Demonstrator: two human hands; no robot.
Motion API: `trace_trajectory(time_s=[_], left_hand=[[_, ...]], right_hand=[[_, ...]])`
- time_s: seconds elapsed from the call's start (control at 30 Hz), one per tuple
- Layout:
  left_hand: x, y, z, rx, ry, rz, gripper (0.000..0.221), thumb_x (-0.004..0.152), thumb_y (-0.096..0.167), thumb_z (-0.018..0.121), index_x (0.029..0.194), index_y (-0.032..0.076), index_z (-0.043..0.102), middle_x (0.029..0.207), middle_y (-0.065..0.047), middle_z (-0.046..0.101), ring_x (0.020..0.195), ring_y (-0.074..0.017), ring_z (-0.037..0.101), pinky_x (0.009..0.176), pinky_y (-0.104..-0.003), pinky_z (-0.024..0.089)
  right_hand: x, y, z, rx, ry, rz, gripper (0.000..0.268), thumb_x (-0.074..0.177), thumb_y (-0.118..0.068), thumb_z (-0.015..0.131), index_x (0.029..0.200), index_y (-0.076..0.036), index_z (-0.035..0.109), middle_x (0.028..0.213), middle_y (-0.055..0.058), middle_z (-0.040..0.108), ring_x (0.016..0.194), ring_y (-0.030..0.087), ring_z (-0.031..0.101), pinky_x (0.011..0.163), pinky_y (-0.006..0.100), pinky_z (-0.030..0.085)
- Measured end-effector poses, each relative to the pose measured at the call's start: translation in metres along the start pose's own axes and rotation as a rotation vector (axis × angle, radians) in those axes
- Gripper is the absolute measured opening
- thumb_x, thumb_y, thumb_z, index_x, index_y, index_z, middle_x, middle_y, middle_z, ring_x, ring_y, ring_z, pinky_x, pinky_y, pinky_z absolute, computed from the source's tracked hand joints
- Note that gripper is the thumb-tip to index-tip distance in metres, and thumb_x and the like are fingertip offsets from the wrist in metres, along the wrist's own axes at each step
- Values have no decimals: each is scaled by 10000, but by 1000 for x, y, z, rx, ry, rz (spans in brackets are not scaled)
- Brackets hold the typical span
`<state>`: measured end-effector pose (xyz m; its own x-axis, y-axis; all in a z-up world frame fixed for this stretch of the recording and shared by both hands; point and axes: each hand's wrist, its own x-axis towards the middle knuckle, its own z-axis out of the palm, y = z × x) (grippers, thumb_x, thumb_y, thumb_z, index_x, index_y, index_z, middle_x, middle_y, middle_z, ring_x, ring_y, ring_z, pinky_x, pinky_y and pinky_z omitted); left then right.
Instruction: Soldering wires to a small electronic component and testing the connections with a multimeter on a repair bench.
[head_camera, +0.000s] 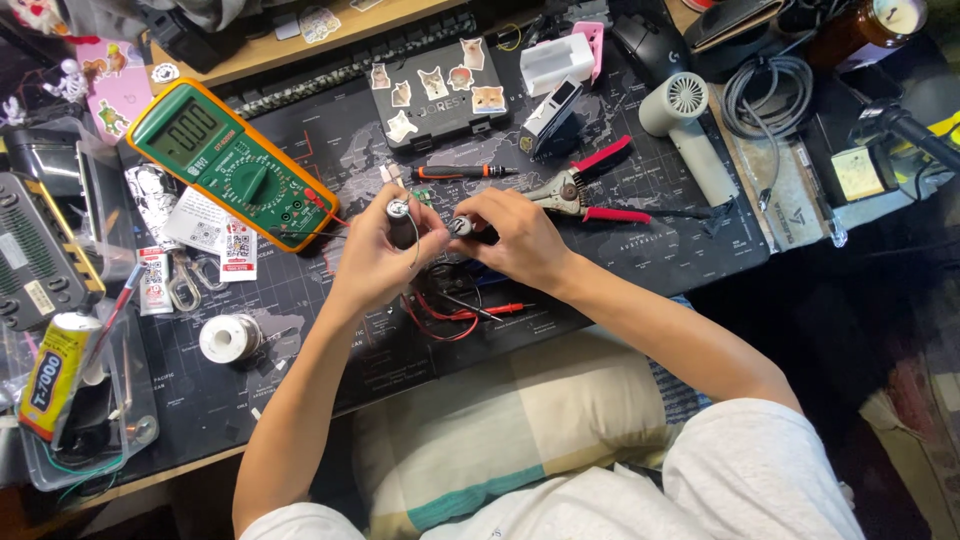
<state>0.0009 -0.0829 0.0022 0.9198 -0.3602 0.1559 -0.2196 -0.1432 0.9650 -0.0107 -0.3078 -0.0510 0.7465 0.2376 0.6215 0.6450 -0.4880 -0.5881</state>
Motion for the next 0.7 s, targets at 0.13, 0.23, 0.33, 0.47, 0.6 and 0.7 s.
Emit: trace_trajectory(time_s=[0.13, 0.23, 0.33, 0.47, 0.6, 0.7], left_hand=[[0, -8, -4, -110, 12, -39, 258, 978, 118, 830, 977, 93, 574, 904, -99, 806, 706, -96, 618, 629, -247, 524], [3, -10, -8, -65, 10, -11, 287, 962, 86, 851, 968, 100, 564, 922, -106, 818, 684, -115, 644, 623, -252, 530], [3, -1, -11, -23, 35, 71, 301, 958, 55, 858, 958, 106, 562, 956, -130, 823, 731, -132, 678, 665, -246, 520], [7, 6, -16, -111, 44, 88, 333, 979, -10, 837, 972, 96, 522, 987, -162, 810, 776, -138, 672, 715, -242, 541], [9, 2, -29, -126, 11, 72, 324, 1012, 12, 821, 1006, 88, 506, 1045, -158, 805, 837, -125, 688, 772, -246, 573], [11, 0, -35, -93, 49, 130, 313, 1040, -9, 789, 983, 90, 498, 1043, -195, 810, 883, -209, 770, 796, -288, 592]], right_hand=[[-2, 1, 1, -8, -6, -5, 341, 865, -202, 973, 1138, -139, 777, 861, 9, 713, 765, 214, 751, 797, 339, 597], [-1, 1, 1, -2, -7, 3, 328, 872, -197, 970, 1131, -137, 779, 864, 5, 720, 761, 196, 752, 797, 333, 593], [-4, 3, 1, -5, -23, 5, 344, 854, -192, 978, 1134, -154, 781, 880, -6, 718, 768, 191, 751, 811, 332, 591], [-4, 4, 2, 4, -28, 2, 320, 874, -191, 967, 1131, -150, 781, 888, -7, 723, 778, 184, 755, 822, 328, 587], [-5, 6, 2, 22, -30, 9, 341, 863, -161, 964, 1148, -145, 777, 906, -8, 728, 807, 191, 765, 851, 332, 589], [0, -3, -1, 48, -47, 39, 354, 847, -158, 974, 1145, -151, 784, 883, 0, 720, 807, 228, 764, 868, 339, 584]])
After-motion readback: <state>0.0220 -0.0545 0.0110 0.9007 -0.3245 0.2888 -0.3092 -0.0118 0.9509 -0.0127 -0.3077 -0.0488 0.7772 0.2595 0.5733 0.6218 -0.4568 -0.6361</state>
